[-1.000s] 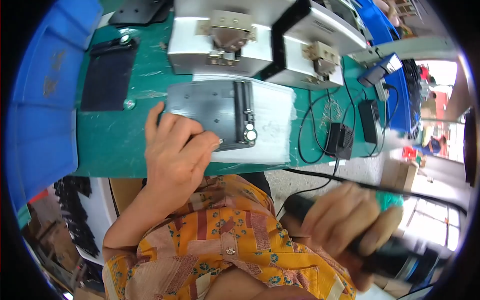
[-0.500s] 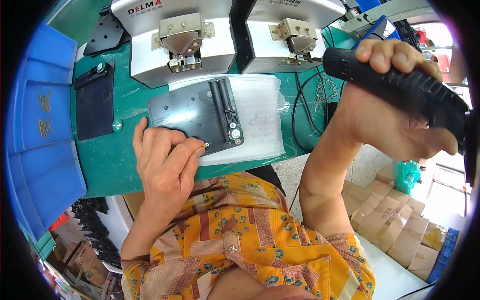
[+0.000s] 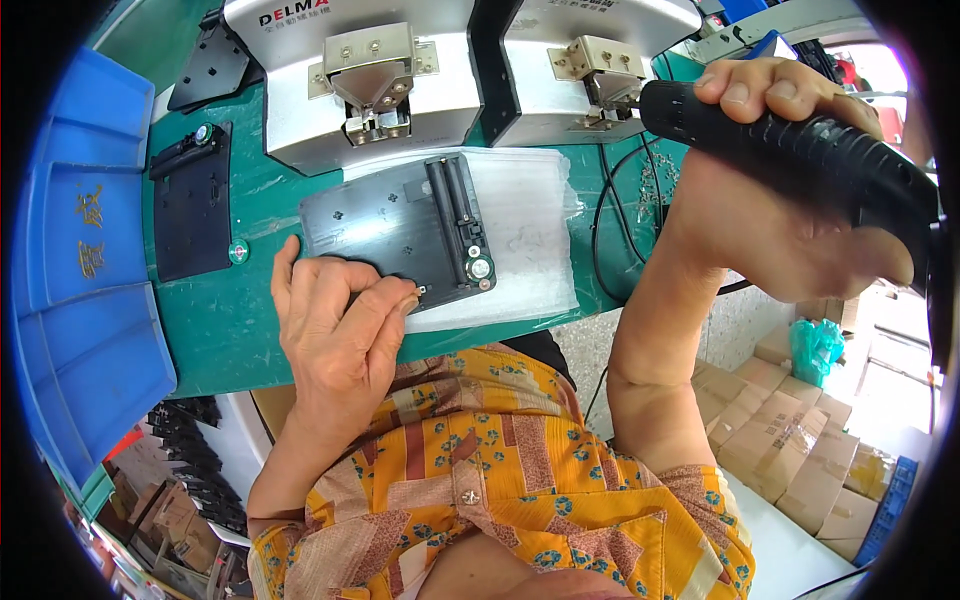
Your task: The person attaches screws to black plastic device cases using an electric screwdriver at a factory workbench.
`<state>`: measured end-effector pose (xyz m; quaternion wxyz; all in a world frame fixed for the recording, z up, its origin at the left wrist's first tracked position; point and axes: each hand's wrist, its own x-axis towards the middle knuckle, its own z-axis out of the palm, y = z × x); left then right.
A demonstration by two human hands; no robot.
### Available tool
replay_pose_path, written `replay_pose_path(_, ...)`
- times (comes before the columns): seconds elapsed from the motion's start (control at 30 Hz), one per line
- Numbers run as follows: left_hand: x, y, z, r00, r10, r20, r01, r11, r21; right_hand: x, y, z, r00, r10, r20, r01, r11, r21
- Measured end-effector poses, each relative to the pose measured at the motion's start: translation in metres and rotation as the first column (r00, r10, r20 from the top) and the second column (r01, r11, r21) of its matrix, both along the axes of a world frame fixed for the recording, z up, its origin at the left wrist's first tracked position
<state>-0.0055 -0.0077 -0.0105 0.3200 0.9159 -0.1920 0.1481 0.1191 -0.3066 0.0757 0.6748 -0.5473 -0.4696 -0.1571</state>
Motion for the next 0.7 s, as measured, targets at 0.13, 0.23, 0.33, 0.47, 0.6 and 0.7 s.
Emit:
replay_pose_path(0.13,0.000,0.001,0.000,1.000,0.000,-0.009,0.000,1.000,0.000,0.008,-0.008,-0.001,0.999,0.045,0.016,-0.044,0.997,-0.065)
replay_pose_path(0.23,0.001,0.001,0.000,1.000,-0.004,-0.006,0.004,1.000,-0.005,0.005,-0.001,0.003,0.996,-0.001,0.091,0.019,0.980,-0.198)
replay_pose_path(0.33,0.001,0.000,0.000,1.000,-0.007,0.000,0.007,1.000,-0.005,0.002,0.020,-0.004,0.995,0.040,0.093,-0.031,0.994,-0.101)
replay_pose_path(0.47,0.001,0.000,-0.002,1.000,-0.010,0.017,0.010,1.000,-0.005,0.016,0.023,0.007,0.986,0.165,0.008,-0.162,0.976,-0.143)
replay_pose_path(0.6,0.000,0.000,-0.003,1.000,-0.007,0.029,0.007,1.000,-0.009,-0.004,0.024,0.009,0.993,0.108,-0.053,-0.110,0.993,-0.045)
replay_pose_path(0.7,-0.001,0.001,-0.003,0.999,-0.011,0.032,0.011,1.000,-0.007,-0.018,0.026,0.010,0.991,0.058,-0.123,-0.052,0.997,0.052)
